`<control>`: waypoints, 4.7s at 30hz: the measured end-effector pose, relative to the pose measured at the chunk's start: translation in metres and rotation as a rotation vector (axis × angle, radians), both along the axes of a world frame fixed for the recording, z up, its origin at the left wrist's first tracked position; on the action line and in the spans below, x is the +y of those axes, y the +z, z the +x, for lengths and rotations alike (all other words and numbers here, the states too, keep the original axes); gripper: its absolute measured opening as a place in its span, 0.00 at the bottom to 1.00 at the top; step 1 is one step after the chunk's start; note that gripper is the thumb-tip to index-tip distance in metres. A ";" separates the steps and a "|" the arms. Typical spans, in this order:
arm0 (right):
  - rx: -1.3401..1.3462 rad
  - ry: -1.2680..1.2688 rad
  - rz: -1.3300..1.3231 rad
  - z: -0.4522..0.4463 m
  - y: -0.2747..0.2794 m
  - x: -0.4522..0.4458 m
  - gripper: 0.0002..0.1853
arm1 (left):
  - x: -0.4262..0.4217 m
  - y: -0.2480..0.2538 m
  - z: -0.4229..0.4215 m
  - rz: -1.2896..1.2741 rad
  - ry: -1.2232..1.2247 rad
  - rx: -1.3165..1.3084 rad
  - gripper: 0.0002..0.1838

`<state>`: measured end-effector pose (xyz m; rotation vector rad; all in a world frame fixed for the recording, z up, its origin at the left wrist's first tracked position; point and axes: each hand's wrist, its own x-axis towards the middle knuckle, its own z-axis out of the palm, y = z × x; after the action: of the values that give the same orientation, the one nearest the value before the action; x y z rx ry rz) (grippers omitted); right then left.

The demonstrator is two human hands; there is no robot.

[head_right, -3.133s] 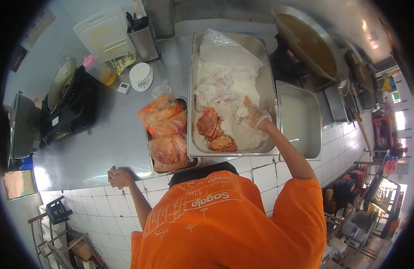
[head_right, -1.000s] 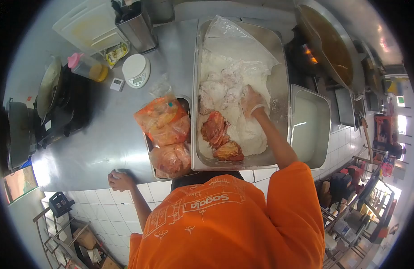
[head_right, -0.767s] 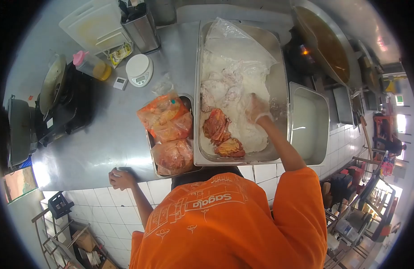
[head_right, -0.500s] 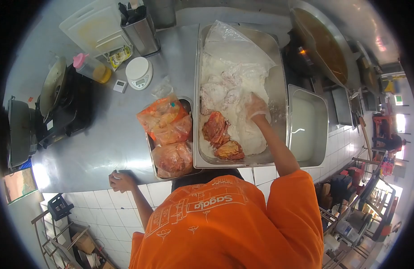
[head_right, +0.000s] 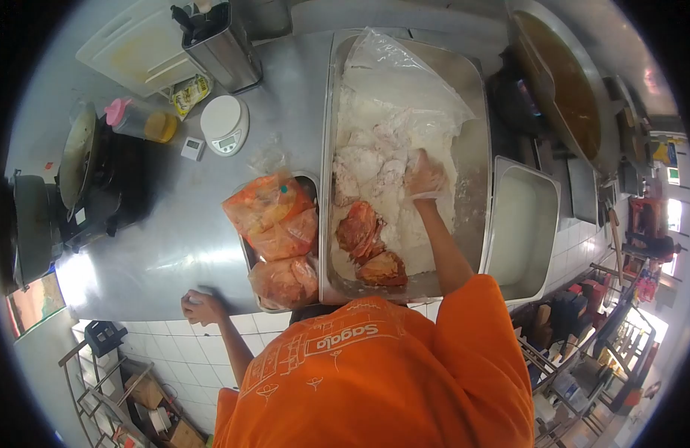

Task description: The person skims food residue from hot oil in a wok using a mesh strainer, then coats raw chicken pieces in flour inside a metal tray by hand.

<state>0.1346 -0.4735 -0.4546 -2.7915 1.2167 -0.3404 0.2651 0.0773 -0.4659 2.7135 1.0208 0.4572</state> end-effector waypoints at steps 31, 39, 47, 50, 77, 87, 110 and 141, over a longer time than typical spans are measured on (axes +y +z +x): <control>0.204 0.518 0.264 -0.057 0.115 -0.039 0.20 | 0.004 0.011 -0.014 -0.216 -0.038 -0.084 0.21; 0.154 0.476 0.314 -0.013 0.091 -0.005 0.20 | 0.002 0.009 -0.012 -0.177 -0.026 -0.085 0.21; -0.073 0.455 0.295 -0.012 0.095 0.115 0.13 | 0.003 0.008 -0.012 -0.181 -0.024 -0.085 0.20; -0.246 0.441 0.658 -0.035 0.112 0.085 0.13 | 0.002 0.010 -0.012 -0.184 -0.033 -0.090 0.20; 0.912 0.756 0.296 -0.118 0.052 0.075 0.24 | -0.003 0.015 -0.012 -0.184 -0.017 -0.067 0.20; 0.330 0.320 1.701 -0.128 0.019 -0.015 0.21 | 0.003 0.009 -0.012 -0.192 -0.028 -0.087 0.21; 0.609 0.325 0.291 -0.101 0.024 -0.047 0.27 | -0.001 0.014 -0.012 -0.183 -0.021 -0.071 0.19; 0.029 0.090 0.086 -0.034 -0.002 0.015 0.34 | -0.001 0.004 -0.009 -0.076 -0.057 -0.028 0.23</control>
<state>0.1010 -0.4585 -0.4564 -2.7758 1.0804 -0.2359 0.2563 0.0766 -0.4624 2.6536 0.9318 0.4364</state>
